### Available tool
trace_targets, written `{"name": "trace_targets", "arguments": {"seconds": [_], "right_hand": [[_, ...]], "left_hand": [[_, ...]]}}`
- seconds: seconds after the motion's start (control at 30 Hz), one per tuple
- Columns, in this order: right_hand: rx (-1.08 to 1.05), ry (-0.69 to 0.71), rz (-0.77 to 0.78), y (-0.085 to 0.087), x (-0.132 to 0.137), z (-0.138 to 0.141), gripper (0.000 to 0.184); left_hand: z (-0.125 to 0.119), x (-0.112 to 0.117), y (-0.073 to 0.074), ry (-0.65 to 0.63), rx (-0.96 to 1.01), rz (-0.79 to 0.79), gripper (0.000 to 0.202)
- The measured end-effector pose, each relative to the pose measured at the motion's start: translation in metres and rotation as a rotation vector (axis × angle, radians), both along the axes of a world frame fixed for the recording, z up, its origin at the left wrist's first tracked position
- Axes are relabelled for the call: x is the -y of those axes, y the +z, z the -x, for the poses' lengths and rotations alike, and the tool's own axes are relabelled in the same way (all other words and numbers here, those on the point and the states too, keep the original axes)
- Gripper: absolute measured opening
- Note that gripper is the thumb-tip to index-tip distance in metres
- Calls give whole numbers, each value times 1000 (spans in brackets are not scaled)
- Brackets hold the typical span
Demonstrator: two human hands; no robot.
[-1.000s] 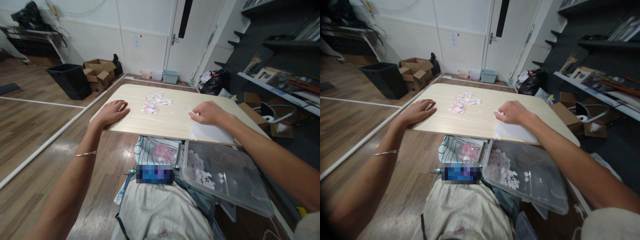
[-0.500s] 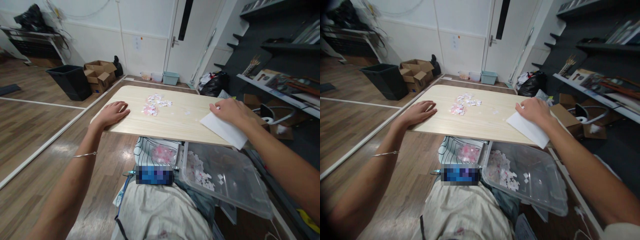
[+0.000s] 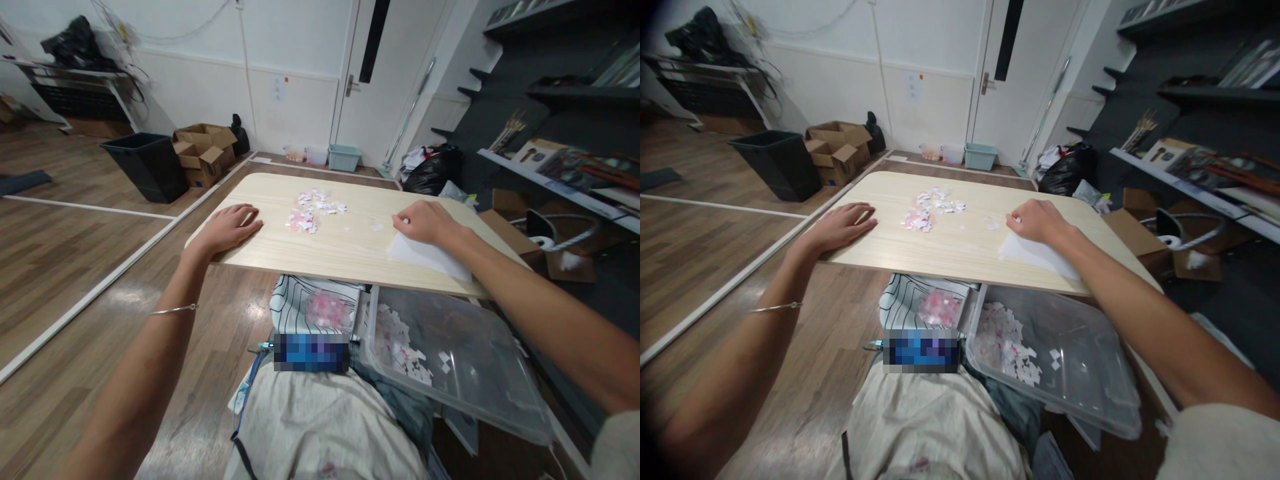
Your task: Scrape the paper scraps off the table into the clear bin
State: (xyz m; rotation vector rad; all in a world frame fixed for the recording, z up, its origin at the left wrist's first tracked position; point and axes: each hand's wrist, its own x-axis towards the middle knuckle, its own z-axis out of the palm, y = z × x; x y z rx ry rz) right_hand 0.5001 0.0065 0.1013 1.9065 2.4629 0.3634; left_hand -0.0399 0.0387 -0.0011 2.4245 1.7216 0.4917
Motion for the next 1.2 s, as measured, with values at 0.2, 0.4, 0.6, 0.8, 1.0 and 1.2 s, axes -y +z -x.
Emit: {"name": "trace_targets", "arguments": {"seconds": [0.2,0.4,0.6,0.8,1.0,1.2], "right_hand": [[-64,256,101,-7,45,13,48],[-139,254,120,-16,76,-9,50],[-118,-99,81,-21,47,-58,54],[-81,-321,63,-36,30,-72,52],[-73,-394,11,-45,35,-64,54],[-124,-406,-74,-50,29,-64,43]], "left_hand": [[1,-1,0,0,6,14,79],[1,0,0,0,12,8,78],[3,-4,-2,-5,-1,-3,75],[5,-5,-2,-10,-28,9,80],[3,-4,1,20,-51,17,74],[2,-4,2,21,-58,18,73]]}}
